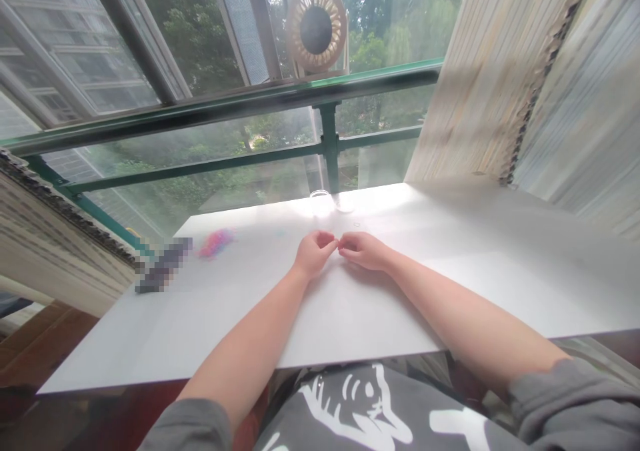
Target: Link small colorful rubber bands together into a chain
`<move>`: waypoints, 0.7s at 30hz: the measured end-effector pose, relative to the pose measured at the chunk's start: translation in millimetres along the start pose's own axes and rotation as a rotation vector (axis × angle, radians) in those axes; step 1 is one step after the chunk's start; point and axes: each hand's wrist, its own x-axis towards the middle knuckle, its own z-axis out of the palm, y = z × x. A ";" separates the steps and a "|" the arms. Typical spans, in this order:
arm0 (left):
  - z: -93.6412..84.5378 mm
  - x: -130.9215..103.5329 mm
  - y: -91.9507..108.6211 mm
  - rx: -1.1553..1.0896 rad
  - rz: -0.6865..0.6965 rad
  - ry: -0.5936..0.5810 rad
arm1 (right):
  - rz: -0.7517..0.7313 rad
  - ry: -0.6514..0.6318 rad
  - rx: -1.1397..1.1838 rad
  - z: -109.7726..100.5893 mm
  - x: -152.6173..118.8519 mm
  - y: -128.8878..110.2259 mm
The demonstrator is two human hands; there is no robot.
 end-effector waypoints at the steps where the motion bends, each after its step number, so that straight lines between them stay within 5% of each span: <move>1: -1.2 -2.3 -1.0 -0.004 0.009 -0.003 | 0.001 0.009 0.004 0.1 0.2 0.7; 10: -4.3 -8.2 3.5 0.040 0.016 -0.027 | -0.027 0.033 0.214 0.1 0.0 3.8; 21: -5.2 -11.7 12.2 0.147 0.042 -0.066 | -0.024 0.071 0.161 -1.0 0.1 0.5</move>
